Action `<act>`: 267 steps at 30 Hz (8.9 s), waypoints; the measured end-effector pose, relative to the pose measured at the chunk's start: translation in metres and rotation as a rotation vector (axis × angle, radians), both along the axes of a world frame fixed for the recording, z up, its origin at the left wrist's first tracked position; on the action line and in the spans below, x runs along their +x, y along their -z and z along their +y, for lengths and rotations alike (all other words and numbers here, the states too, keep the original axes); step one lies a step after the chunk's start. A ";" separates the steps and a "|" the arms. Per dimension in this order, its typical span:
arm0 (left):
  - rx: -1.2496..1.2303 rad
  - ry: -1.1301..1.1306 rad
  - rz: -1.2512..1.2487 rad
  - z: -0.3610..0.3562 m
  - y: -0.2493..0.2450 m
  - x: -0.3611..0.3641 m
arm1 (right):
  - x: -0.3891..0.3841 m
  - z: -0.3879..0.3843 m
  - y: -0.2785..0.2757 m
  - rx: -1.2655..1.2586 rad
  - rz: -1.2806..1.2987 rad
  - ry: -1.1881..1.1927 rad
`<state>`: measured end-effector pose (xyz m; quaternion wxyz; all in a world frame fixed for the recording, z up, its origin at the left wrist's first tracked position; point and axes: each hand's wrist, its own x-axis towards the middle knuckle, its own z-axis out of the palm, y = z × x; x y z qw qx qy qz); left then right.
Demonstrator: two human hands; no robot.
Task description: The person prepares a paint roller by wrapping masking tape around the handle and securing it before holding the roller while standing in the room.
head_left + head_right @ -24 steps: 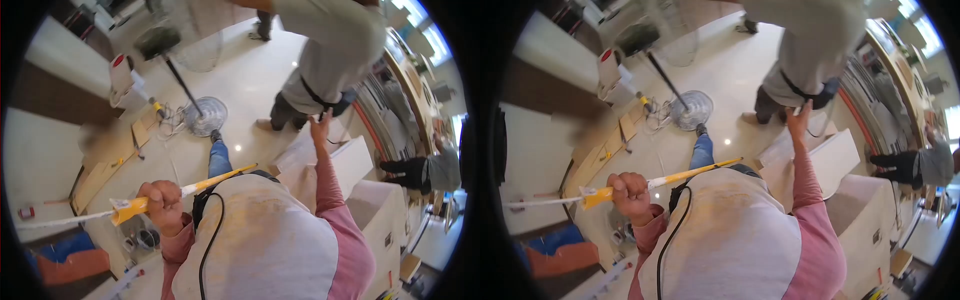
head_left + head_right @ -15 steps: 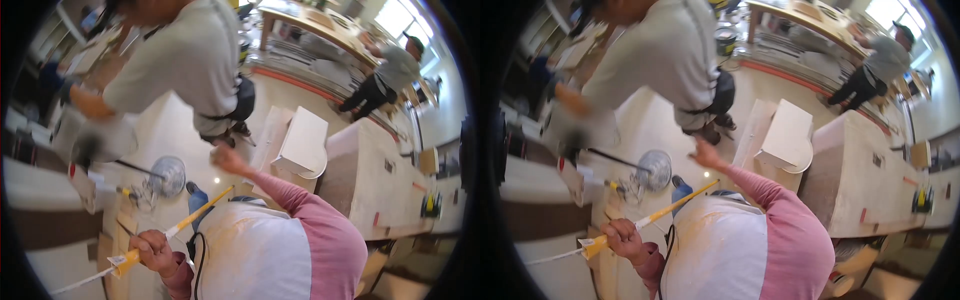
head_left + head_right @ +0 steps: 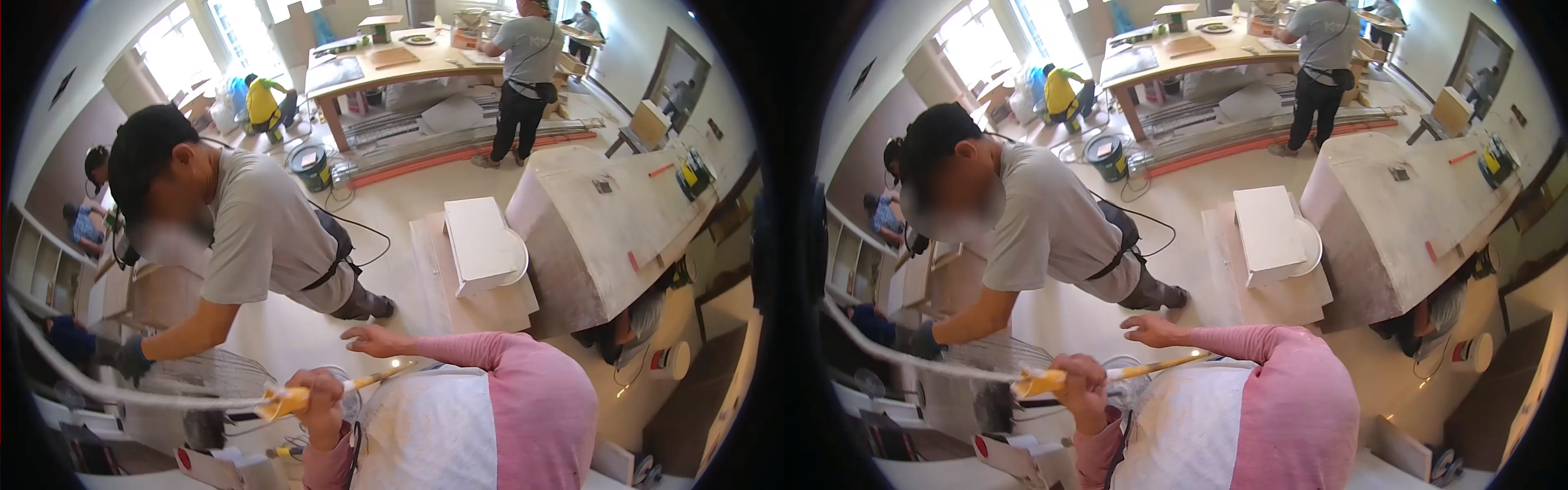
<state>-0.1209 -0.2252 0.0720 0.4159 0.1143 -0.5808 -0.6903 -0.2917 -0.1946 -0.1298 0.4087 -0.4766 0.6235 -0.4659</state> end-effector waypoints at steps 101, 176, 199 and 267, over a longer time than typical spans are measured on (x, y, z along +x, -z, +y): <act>0.217 1.539 -0.061 0.133 -0.029 -1.491 | -1.202 0.231 -0.026 -0.196 0.189 1.784; -0.039 -0.030 -0.331 0.702 0.094 -2.353 | -2.590 0.784 0.005 0.501 1.096 0.298; -0.094 -0.388 -0.229 0.738 0.088 -2.332 | -2.671 0.766 -0.069 0.578 0.768 0.174; 0.019 -1.387 -0.251 0.802 0.034 -2.257 | -2.139 0.746 -0.064 -0.099 -0.594 -0.934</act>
